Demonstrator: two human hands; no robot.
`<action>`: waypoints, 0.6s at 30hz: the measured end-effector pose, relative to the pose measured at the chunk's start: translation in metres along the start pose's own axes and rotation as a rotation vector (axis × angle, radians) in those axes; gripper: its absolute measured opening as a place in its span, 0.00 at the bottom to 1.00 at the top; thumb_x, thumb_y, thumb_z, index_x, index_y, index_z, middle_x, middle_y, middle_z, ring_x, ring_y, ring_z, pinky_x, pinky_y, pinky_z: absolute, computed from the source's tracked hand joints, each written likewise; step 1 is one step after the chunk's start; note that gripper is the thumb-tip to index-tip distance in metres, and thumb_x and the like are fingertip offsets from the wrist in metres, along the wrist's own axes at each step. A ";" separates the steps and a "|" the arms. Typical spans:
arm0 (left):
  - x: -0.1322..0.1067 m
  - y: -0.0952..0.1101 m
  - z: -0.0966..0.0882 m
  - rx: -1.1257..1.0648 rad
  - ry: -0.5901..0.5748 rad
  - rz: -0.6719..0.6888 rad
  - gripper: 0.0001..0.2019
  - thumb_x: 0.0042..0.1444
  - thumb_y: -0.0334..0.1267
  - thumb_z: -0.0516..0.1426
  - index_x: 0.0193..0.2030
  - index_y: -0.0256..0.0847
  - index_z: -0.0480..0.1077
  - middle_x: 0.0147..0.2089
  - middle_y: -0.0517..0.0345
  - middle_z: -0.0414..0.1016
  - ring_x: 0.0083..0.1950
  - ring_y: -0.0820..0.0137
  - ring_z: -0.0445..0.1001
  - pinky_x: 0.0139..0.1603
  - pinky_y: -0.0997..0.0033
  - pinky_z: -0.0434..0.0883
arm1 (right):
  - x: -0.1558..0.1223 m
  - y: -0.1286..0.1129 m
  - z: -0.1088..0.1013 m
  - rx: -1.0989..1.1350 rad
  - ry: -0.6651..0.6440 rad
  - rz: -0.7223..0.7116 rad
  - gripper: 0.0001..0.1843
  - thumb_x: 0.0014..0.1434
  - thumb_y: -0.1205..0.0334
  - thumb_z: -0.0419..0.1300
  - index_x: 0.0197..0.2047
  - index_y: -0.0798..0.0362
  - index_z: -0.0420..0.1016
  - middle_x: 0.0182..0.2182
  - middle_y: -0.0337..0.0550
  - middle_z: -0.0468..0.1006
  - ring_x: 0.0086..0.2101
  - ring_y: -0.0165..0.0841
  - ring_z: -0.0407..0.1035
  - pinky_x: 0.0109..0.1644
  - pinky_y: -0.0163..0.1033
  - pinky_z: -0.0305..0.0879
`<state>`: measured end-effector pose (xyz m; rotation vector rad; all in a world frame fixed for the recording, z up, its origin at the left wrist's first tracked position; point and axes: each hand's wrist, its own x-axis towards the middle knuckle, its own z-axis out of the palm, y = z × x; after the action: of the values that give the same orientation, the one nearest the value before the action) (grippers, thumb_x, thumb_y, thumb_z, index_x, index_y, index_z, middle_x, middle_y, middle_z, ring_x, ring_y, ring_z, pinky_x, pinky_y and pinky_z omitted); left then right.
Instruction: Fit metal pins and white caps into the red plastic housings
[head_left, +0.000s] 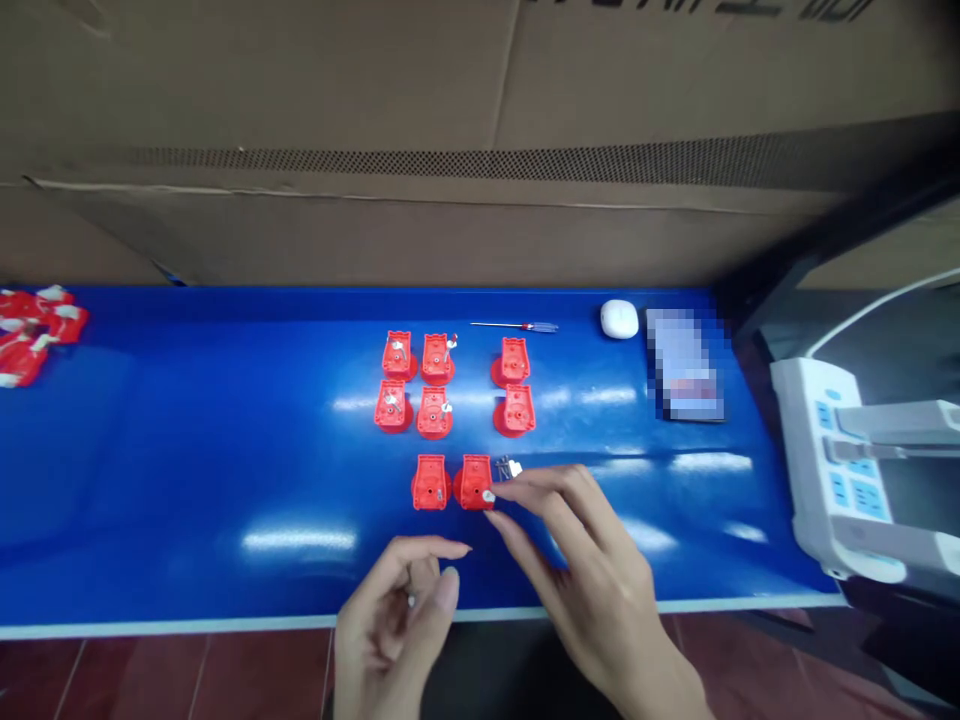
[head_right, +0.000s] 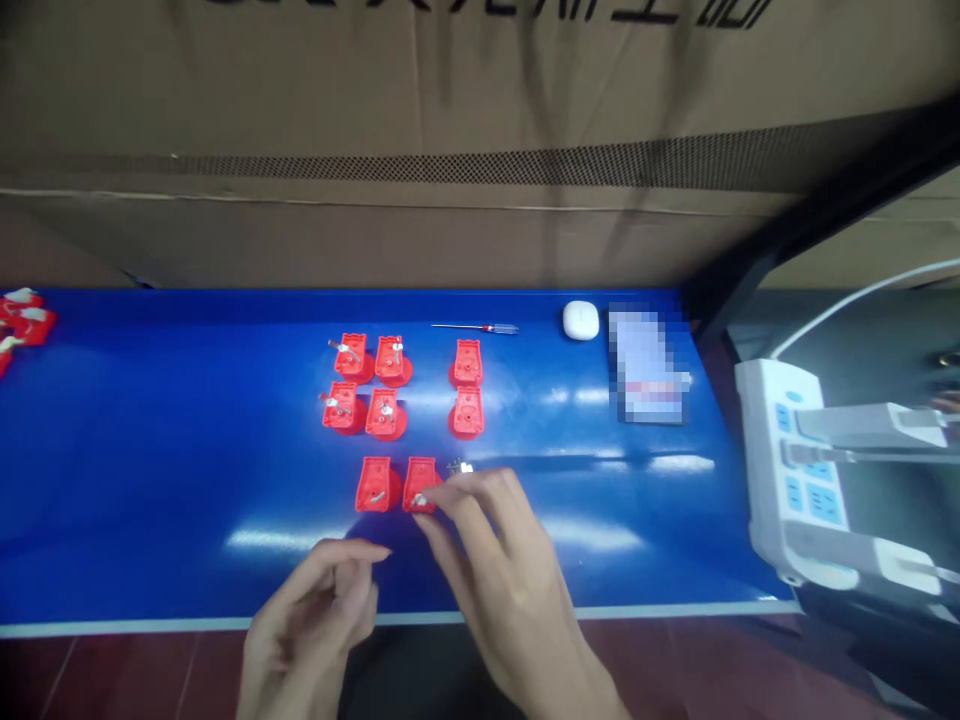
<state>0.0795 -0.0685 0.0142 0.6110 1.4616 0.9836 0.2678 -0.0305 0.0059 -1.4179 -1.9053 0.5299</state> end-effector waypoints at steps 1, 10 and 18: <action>0.000 0.004 -0.002 -0.118 -0.051 -0.073 0.20 0.63 0.57 0.70 0.45 0.40 0.85 0.30 0.62 0.60 0.30 0.73 0.59 0.30 0.74 0.60 | -0.001 -0.002 -0.002 -0.010 0.011 -0.001 0.18 0.75 0.69 0.65 0.65 0.49 0.75 0.53 0.50 0.79 0.52 0.42 0.77 0.55 0.48 0.80; -0.002 0.029 0.000 -0.443 -0.281 -0.248 0.31 0.69 0.65 0.58 0.58 0.40 0.87 0.57 0.37 0.86 0.62 0.44 0.82 0.66 0.44 0.77 | -0.025 -0.039 -0.020 -0.121 0.008 -0.194 0.18 0.68 0.66 0.73 0.59 0.46 0.84 0.40 0.45 0.86 0.39 0.40 0.80 0.39 0.43 0.82; -0.005 0.026 -0.007 -0.472 -0.455 -0.231 0.31 0.76 0.62 0.52 0.68 0.42 0.82 0.70 0.38 0.81 0.74 0.42 0.76 0.77 0.41 0.70 | -0.036 -0.049 0.013 0.023 0.013 0.018 0.16 0.81 0.62 0.56 0.49 0.42 0.88 0.39 0.43 0.83 0.39 0.36 0.75 0.43 0.39 0.77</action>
<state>0.0691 -0.0607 0.0381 0.2835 0.8356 0.8928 0.2317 -0.0792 0.0199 -1.4223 -1.8716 0.5479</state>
